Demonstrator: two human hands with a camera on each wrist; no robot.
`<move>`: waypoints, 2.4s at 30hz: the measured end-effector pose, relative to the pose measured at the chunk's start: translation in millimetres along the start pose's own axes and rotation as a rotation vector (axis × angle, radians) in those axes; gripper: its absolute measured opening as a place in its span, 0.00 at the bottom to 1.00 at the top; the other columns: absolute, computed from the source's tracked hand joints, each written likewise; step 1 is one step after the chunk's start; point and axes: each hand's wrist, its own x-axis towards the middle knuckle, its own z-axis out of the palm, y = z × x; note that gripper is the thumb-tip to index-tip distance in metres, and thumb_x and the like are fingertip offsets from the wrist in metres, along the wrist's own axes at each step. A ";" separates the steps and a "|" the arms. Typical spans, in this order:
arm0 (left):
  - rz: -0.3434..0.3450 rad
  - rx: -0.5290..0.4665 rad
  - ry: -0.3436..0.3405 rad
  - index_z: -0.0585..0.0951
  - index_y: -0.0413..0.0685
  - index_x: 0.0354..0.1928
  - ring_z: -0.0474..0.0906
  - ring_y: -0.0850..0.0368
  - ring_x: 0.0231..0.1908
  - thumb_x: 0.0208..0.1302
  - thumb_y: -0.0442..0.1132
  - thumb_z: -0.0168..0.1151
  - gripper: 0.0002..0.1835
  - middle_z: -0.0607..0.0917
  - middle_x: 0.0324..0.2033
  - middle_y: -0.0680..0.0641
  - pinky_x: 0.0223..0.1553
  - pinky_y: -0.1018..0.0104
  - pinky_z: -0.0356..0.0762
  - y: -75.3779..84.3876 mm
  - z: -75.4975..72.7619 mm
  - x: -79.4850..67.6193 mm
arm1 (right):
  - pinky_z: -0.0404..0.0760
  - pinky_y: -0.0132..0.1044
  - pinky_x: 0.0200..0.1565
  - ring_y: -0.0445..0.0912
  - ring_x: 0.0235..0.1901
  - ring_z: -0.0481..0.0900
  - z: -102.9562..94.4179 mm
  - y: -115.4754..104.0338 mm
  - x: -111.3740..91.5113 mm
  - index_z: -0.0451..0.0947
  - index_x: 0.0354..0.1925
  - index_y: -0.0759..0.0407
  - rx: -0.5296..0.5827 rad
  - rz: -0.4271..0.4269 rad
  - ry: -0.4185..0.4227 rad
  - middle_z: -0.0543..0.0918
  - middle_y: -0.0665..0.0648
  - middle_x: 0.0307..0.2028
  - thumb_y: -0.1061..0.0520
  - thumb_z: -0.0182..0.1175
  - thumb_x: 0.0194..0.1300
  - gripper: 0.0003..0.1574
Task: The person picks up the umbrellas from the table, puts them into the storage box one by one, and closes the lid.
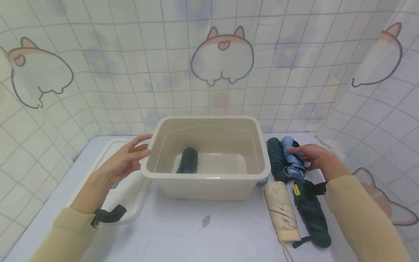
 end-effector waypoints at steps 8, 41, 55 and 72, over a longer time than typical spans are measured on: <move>-0.002 0.005 0.004 0.56 0.48 0.79 0.77 0.47 0.58 0.75 0.34 0.59 0.36 0.67 0.70 0.35 0.49 0.52 0.83 0.6 0.1 -0.3 | 0.54 0.72 0.67 0.74 0.75 0.34 2.7 -2.4 -1.4 0.21 0.76 0.75 -0.019 0.004 0.006 0.29 0.80 0.76 0.46 0.61 0.74 0.67; 0.008 -0.026 -0.013 0.57 0.47 0.78 0.78 0.49 0.57 0.75 0.33 0.59 0.35 0.69 0.68 0.36 0.49 0.52 0.83 0.8 -0.9 0.4 | 0.58 0.66 0.67 0.80 0.71 0.45 -16.4 -22.1 -30.7 0.17 0.75 0.70 -0.088 -0.130 0.032 0.30 0.85 0.73 0.34 0.45 0.77 0.63; 0.014 -0.022 -0.023 0.56 0.47 0.79 0.77 0.49 0.58 0.75 0.33 0.59 0.35 0.68 0.69 0.35 0.49 0.52 0.83 -0.1 -1.1 1.4 | 0.58 0.67 0.66 0.79 0.70 0.48 -5.8 -56.9 -55.1 0.12 0.75 0.63 -0.067 -0.253 -0.050 0.30 0.85 0.73 0.37 0.43 0.80 0.59; 0.009 -0.021 -0.022 0.56 0.47 0.79 0.77 0.49 0.58 0.75 0.33 0.59 0.36 0.67 0.70 0.35 0.49 0.51 0.83 -0.4 -1.5 1.6 | 0.57 0.67 0.67 0.76 0.69 0.51 20.0 -106.8 -93.5 0.11 0.76 0.59 -0.119 -0.347 -0.060 0.32 0.84 0.74 0.37 0.43 0.79 0.60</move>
